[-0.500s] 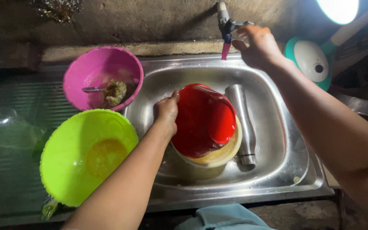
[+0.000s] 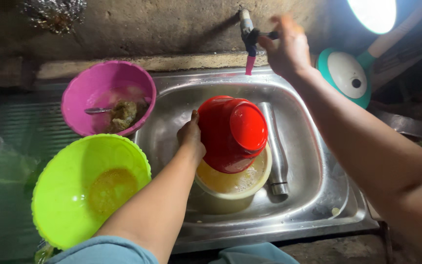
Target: The person washes a red bowl and a green bowl in a kitchen sink using running water and a sponge. They rinse each bowl thoroughly and place them on a dish rack to dry.
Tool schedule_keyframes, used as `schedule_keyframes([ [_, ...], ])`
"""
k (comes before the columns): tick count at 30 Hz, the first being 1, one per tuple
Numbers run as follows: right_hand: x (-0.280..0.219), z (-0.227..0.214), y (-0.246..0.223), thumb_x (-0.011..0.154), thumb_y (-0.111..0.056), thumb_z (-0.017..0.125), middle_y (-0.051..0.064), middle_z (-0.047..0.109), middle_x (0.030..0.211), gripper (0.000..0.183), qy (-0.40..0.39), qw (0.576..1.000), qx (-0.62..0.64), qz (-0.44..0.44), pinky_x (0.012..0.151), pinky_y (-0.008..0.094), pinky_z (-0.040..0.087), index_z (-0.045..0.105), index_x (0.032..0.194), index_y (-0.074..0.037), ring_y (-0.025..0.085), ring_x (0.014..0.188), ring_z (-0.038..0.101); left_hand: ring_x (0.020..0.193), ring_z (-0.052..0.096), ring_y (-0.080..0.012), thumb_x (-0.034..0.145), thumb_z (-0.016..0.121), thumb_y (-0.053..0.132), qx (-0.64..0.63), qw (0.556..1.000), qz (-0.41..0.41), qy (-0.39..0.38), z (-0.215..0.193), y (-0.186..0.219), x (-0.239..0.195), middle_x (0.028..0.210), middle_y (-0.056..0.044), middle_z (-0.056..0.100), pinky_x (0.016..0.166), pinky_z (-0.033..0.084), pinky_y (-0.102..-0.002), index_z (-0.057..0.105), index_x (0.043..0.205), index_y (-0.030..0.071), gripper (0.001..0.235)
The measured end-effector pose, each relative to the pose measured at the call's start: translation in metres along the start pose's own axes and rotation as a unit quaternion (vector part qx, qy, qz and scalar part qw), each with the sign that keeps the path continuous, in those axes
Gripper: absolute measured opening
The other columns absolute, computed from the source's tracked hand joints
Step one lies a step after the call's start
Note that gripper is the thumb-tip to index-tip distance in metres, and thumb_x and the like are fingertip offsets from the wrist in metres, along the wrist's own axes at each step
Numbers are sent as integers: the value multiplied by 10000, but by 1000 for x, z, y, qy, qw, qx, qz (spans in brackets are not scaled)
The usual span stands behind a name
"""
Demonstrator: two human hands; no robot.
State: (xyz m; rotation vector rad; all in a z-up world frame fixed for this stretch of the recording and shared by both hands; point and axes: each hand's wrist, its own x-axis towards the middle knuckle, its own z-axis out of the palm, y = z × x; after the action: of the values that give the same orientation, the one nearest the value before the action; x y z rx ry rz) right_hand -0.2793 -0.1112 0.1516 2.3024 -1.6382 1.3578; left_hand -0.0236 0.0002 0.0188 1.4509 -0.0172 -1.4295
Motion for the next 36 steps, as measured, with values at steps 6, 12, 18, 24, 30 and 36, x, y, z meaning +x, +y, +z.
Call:
schedule_keyframes([
  [6,8,5,-7,976,-205,745,190,690,950,126,-39,994,-83,59,757,499,529,787,951,-89,401,854,674,1092,673,-250,872,753,406,-90,995,-35,0,14,-10,13,1226,-99,740,1015,510,-382,716,1225,23,523],
  [12,6,3,-15,922,-237,792,186,692,838,152,-21,991,-90,92,704,486,528,790,894,-88,391,767,676,1124,674,-253,870,759,430,-100,993,-65,23,17,-7,10,1270,-101,722,1040,509,-390,705,1240,25,550],
  [18,5,1,-26,933,-265,804,191,687,795,213,-20,990,-103,90,681,489,516,780,862,-66,393,729,667,1160,640,-247,890,748,462,-67,995,-63,31,20,-8,14,1318,-101,686,1071,474,-395,675,1285,20,597],
  [24,2,8,-13,933,-256,809,212,687,795,232,-12,991,-110,81,680,485,513,774,840,-47,401,731,664,1128,683,-258,857,751,445,-98,993,-56,17,21,-10,17,1312,-106,709,1045,516,-409,683,1292,8,621],
  [30,-79,36,29,999,-257,696,167,732,932,309,58,983,36,173,692,396,529,684,1183,-9,267,791,698,1226,633,-272,960,653,466,-134,989,-62,20,17,-19,46,1407,-93,635,1081,517,-448,588,1397,30,621],
  [36,-200,85,44,1052,-353,453,117,725,963,340,-32,500,482,719,835,490,493,628,1121,-70,281,909,672,1342,528,-219,1026,446,580,-164,982,-90,-10,-4,-43,85,1511,-23,549,1172,359,-365,600,1426,117,631],
])
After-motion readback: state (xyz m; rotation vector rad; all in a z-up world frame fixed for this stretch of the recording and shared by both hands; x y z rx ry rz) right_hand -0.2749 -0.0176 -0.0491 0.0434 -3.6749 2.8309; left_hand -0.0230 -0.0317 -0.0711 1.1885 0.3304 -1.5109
